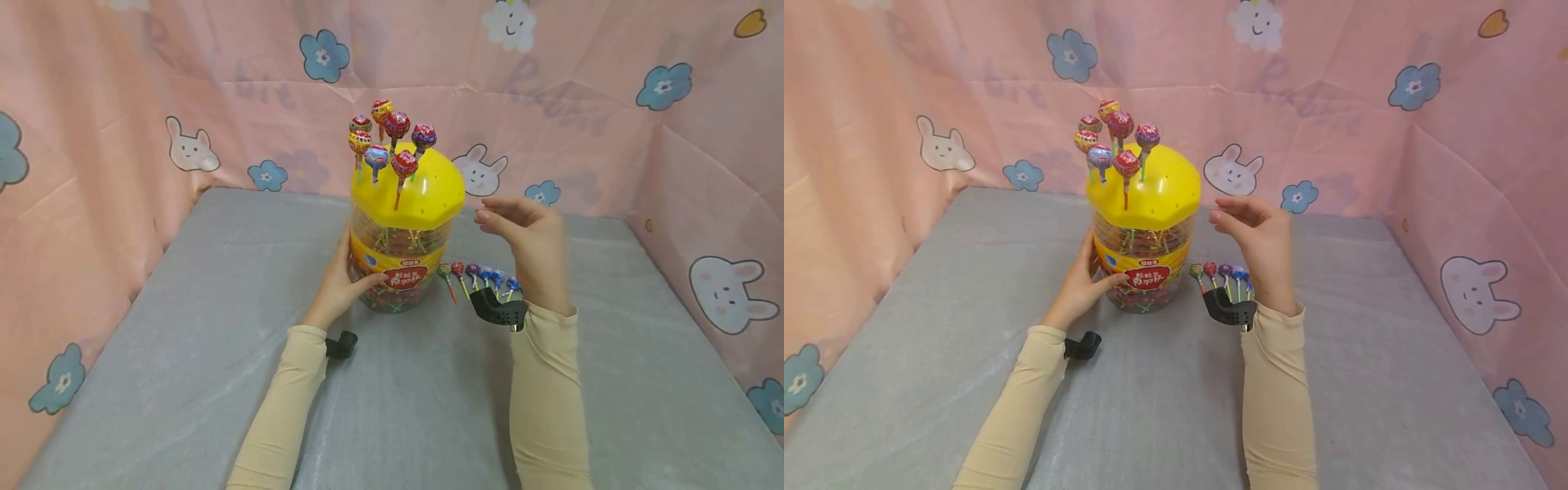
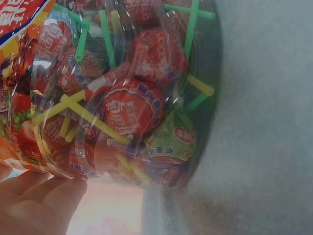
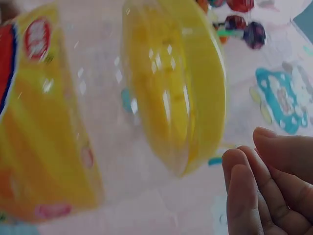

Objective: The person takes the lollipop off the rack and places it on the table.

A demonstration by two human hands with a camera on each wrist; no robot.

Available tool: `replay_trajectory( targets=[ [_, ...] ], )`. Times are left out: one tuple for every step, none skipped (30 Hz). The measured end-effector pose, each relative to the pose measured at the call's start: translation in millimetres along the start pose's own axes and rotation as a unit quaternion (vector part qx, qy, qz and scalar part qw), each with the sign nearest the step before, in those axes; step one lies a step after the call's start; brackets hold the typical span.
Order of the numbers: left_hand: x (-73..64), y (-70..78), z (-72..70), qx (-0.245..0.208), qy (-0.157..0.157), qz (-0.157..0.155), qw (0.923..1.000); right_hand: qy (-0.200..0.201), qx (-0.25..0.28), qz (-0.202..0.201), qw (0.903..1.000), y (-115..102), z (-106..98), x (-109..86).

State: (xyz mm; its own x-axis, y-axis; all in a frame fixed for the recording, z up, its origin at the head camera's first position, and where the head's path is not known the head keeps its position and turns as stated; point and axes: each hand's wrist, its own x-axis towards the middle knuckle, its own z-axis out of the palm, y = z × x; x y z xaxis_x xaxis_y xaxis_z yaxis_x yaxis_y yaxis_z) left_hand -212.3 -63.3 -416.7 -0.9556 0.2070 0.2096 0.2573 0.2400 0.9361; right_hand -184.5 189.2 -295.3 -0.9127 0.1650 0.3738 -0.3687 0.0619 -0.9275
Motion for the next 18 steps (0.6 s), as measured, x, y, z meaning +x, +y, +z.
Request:
replay_trajectory(
  targets=[
    [0.0, -0.3, 0.0, 0.000, 0.000, 0.001, 1.0000, -0.005, 0.002, -0.004, 1.0000, -3, 4, 1.3],
    [0.2, -0.5, 0.1, 0.000, -0.001, 0.003, 1.0000, -0.009, 0.000, -0.008, 0.9999, -6, 8, 2.4],
    [0.1, -0.5, 0.1, 0.000, -0.001, 0.003, 1.0000, -0.013, 0.003, -0.012, 0.9998, -9, 12, 3.5],
    [0.4, -0.6, 0.1, 0.000, -0.001, 0.003, 1.0000, -0.017, 0.001, -0.013, 0.9998, -12, 16, 4.4],
    [0.3, -0.4, 0.2, -0.002, -0.001, 0.003, 1.0000, -0.020, 0.004, -0.016, 0.9997, -15, 19, 5.4],
    [0.3, -0.4, 0.2, -0.003, -0.002, 0.003, 1.0000, -0.023, 0.008, -0.017, 0.9996, -18, 23, 6.1],
    [0.2, -0.4, 0.2, -0.004, -0.002, 0.002, 1.0000, -0.025, 0.009, -0.019, 0.9995, -20, 26, 6.7],
    [0.3, -0.6, 0.3, -0.005, -0.002, 0.001, 1.0000, -0.026, 0.014, -0.021, 0.9994, -22, 29, 7.3],
    [0.4, -0.8, 0.3, -0.006, -0.002, 0.000, 1.0000, -0.027, 0.015, -0.024, 0.9992, -24, 32, 7.8],
    [0.6, -1.0, 0.3, -0.007, -0.002, 0.001, 1.0000, -0.028, 0.012, -0.027, 0.9992, -26, 35, 8.2],
    [0.6, -1.1, 0.4, -0.009, -0.003, 0.002, 1.0000, -0.028, 0.013, -0.030, 0.9991, -27, 38, 8.9],
    [0.8, -1.6, 0.5, -0.009, -0.003, 0.002, 1.0000, -0.028, 0.008, -0.034, 0.9990, -29, 41, 9.7],
    [1.0, -1.8, 0.6, -0.010, -0.003, 0.002, 0.9999, -0.029, 0.003, -0.038, 0.9988, -30, 45, 10.7],
    [1.1, -1.8, 0.8, -0.011, -0.003, 0.003, 0.9999, -0.030, -0.004, -0.044, 0.9986, -32, 49, 11.8],
    [1.1, -1.7, 0.8, -0.012, -0.003, 0.002, 0.9999, -0.030, -0.014, -0.050, 0.9982, -33, 53, 12.8],
    [1.0, -1.5, 0.9, -0.012, -0.003, 0.001, 0.9999, -0.031, -0.019, -0.055, 0.9979, -34, 56, 13.9],
    [1.0, -1.2, 1.0, -0.011, -0.002, 0.001, 0.9999, -0.031, -0.026, -0.060, 0.9974, -35, 59, 15.0],
    [1.0, -0.9, 1.2, -0.010, -0.002, -0.001, 0.9999, -0.031, -0.033, -0.067, 0.9967, -35, 62, 16.0]
  ],
)
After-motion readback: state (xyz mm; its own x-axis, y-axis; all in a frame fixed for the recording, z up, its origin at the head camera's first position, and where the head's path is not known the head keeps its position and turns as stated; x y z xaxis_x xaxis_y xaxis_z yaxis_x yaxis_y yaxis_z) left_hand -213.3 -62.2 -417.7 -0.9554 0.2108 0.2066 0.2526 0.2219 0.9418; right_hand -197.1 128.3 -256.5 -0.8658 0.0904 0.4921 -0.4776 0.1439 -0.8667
